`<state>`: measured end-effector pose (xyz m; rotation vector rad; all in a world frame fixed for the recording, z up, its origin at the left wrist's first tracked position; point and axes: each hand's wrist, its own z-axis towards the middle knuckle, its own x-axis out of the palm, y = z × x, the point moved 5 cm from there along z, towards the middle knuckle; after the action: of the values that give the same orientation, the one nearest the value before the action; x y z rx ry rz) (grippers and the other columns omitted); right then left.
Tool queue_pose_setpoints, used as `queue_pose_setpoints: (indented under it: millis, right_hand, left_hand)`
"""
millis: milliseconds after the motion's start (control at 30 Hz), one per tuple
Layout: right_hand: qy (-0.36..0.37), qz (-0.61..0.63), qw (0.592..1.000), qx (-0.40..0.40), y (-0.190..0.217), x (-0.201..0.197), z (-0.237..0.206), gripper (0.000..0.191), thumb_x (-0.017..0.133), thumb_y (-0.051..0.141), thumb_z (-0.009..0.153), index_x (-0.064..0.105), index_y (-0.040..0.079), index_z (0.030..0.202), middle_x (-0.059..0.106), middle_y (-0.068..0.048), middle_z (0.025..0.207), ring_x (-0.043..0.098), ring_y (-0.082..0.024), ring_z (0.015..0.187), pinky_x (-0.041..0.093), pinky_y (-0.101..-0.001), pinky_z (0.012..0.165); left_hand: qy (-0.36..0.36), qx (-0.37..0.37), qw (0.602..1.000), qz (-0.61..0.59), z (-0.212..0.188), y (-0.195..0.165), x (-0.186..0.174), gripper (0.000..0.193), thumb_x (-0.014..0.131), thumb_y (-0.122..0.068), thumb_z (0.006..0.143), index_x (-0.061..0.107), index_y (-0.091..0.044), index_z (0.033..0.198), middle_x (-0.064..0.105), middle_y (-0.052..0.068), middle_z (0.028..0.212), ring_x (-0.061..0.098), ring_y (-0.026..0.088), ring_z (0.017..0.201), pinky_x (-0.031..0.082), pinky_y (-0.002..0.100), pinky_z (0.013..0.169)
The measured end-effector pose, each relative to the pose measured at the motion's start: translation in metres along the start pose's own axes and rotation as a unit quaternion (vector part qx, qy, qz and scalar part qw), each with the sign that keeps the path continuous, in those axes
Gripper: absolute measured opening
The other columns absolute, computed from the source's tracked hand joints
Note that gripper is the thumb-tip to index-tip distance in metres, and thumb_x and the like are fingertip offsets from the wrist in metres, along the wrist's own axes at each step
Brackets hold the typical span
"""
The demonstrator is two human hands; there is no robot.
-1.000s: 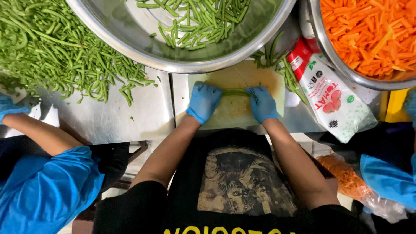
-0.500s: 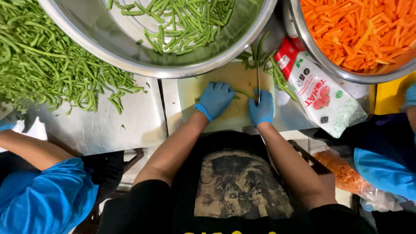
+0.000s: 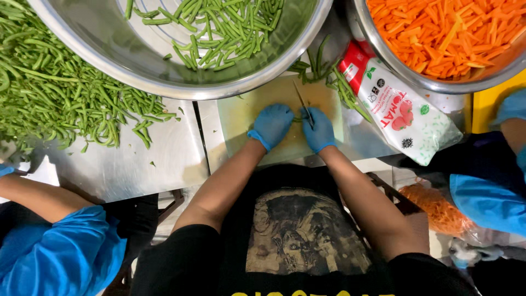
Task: The person cuts green beans into short pieces on a cutting board using a small knife, gathering beans from a pile on the steel table and placing the cut pieces into a large metal bowl. A coworker nearby cuts carrots while the person continues trimming and cutting beans one handful at a time.
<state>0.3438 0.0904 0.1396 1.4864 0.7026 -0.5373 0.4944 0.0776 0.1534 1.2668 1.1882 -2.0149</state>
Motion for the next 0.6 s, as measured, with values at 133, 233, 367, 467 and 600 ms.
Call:
queue_pose_setpoints:
  millis: [133,233,367,467,600]
  right_hand:
    - [-0.034,-0.04,0.998,0.036,-0.01,-0.005,-0.025,0.028,0.059,0.019,0.096,0.059,0.004,0.12,0.067,-0.027,0.107,0.063,-0.048,0.098,0.051,-0.0555,0.084]
    - [0.039,-0.11,0.989,0.088,-0.015,0.003,-0.038,0.025,0.056,0.023,0.1,0.055,0.005,0.117,0.068,-0.028,0.102,0.064,-0.051,0.094,0.049,-0.0601,0.083]
    - [0.102,-0.194,0.966,0.134,-0.01,0.006,-0.033,0.024,0.051,0.026,0.099,0.053,0.008,0.116,0.069,-0.028,0.102,0.065,-0.052,0.093,0.05,-0.0623,0.082]
    - [0.128,-0.193,0.958,0.17,0.0,0.012,-0.015,0.026,0.047,0.026,0.1,0.052,0.008,0.119,0.07,-0.028,0.103,0.067,-0.052,0.092,0.05,-0.0631,0.082]
    - [0.138,-0.219,0.954,0.151,0.007,0.02,-0.003,0.026,0.047,0.02,0.095,0.053,0.007,0.117,0.07,-0.027,0.105,0.068,-0.051,0.092,0.052,-0.0615,0.079]
  left_hand:
    - [-0.017,-0.049,0.997,-0.048,0.001,-0.001,0.001,0.011,0.069,-0.02,0.086,0.067,-0.013,0.094,0.065,0.009,0.092,0.064,0.03,0.09,0.054,0.046,0.074]
    - [-0.036,-0.107,0.991,-0.067,0.0,-0.001,0.001,0.013,0.07,-0.023,0.085,0.066,-0.013,0.093,0.065,0.009,0.096,0.065,0.03,0.094,0.053,0.046,0.071]
    - [-0.034,-0.12,0.99,-0.072,0.003,-0.005,0.001,0.018,0.069,-0.023,0.084,0.068,-0.016,0.101,0.066,0.008,0.102,0.065,0.03,0.096,0.054,0.046,0.074]
    - [-0.021,-0.128,0.989,-0.066,0.006,-0.006,0.002,0.021,0.069,-0.023,0.083,0.069,-0.017,0.104,0.066,0.008,0.103,0.065,0.03,0.097,0.055,0.046,0.075]
    - [0.029,-0.146,0.986,-0.073,0.007,-0.004,0.002,0.017,0.069,-0.022,0.089,0.069,-0.019,0.106,0.066,0.008,0.103,0.065,0.03,0.098,0.056,0.047,0.078]
